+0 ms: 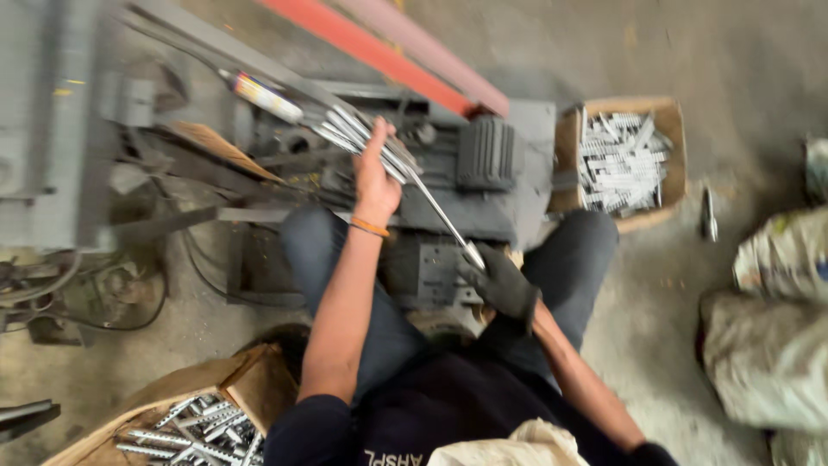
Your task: The person sits on the floor beside a belt grinding machine, picks up handfuls of threaded metal rods from a cardboard box, and holds the rods against the running abrasive belt to grind and polish their surfaces, rotating and repositioning them before setting finished rods aside.
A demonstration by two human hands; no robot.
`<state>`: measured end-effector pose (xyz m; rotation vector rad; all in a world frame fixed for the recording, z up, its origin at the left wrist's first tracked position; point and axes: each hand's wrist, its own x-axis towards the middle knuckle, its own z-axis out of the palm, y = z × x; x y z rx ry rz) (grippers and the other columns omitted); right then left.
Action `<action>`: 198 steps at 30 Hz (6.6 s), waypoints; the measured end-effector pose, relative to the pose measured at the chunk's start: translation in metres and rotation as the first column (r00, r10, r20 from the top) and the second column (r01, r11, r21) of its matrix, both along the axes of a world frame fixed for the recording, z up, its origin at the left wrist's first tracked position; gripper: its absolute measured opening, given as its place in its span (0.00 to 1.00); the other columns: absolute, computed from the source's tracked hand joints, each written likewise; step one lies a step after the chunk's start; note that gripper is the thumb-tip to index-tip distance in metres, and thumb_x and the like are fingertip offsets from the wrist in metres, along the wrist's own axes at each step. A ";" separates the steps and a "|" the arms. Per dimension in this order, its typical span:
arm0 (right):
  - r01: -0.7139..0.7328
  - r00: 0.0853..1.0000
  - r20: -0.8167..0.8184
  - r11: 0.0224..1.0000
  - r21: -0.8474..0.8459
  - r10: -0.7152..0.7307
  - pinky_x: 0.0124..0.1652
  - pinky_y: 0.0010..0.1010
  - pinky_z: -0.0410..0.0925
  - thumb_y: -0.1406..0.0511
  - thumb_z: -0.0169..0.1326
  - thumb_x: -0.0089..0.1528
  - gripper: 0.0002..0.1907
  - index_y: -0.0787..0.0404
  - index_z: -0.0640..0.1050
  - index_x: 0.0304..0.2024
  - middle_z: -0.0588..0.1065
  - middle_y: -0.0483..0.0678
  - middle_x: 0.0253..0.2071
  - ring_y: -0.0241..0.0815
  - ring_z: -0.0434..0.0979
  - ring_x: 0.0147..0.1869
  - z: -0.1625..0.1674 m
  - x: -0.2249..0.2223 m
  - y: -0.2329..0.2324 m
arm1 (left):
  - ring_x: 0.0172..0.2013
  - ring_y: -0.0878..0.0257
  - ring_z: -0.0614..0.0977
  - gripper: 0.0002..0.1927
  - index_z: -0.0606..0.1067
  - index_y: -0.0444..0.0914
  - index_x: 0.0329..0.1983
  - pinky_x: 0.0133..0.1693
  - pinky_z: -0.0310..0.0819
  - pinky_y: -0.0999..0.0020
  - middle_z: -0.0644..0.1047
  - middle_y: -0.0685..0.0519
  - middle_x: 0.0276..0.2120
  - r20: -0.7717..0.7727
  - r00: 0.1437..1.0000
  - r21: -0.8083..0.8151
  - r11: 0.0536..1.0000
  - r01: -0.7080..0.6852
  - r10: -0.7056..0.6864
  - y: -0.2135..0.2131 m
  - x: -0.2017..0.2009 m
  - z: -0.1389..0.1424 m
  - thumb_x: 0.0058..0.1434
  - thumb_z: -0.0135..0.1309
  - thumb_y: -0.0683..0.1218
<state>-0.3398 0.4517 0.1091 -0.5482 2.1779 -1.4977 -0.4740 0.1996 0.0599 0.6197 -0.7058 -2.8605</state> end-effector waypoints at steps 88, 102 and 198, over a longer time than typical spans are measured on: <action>0.368 0.835 0.395 0.923 0.114 -0.382 0.14 0.36 0.65 0.63 0.52 0.62 0.13 0.67 0.75 0.29 0.71 0.50 0.18 0.43 0.71 0.14 -0.067 -0.165 -0.082 | 0.25 0.70 0.77 0.16 0.82 0.39 0.35 0.25 0.68 0.73 0.81 0.60 0.28 0.291 0.855 -0.345 0.786 0.513 -0.430 0.049 -0.010 -0.067 0.52 0.70 0.54; 0.368 0.830 0.403 0.921 0.125 -0.386 0.14 0.38 0.65 0.65 0.51 0.62 0.12 0.69 0.75 0.29 0.72 0.51 0.17 0.45 0.73 0.14 -0.063 -0.168 -0.086 | 0.24 0.67 0.79 0.14 0.81 0.39 0.35 0.23 0.69 0.71 0.81 0.57 0.28 0.347 0.867 -0.293 0.837 0.463 -0.359 0.052 -0.011 -0.065 0.51 0.69 0.50; 0.339 0.822 0.565 0.857 -0.388 -0.069 0.15 0.30 0.59 0.55 0.53 0.68 0.19 0.60 0.69 0.30 0.63 0.40 0.18 0.33 0.61 0.13 -0.068 -0.257 -0.076 | 0.14 0.67 0.72 0.12 0.75 0.38 0.36 0.17 0.66 0.72 0.76 0.54 0.24 0.373 0.928 -0.352 0.925 0.144 -0.003 0.041 -0.032 -0.044 0.58 0.67 0.47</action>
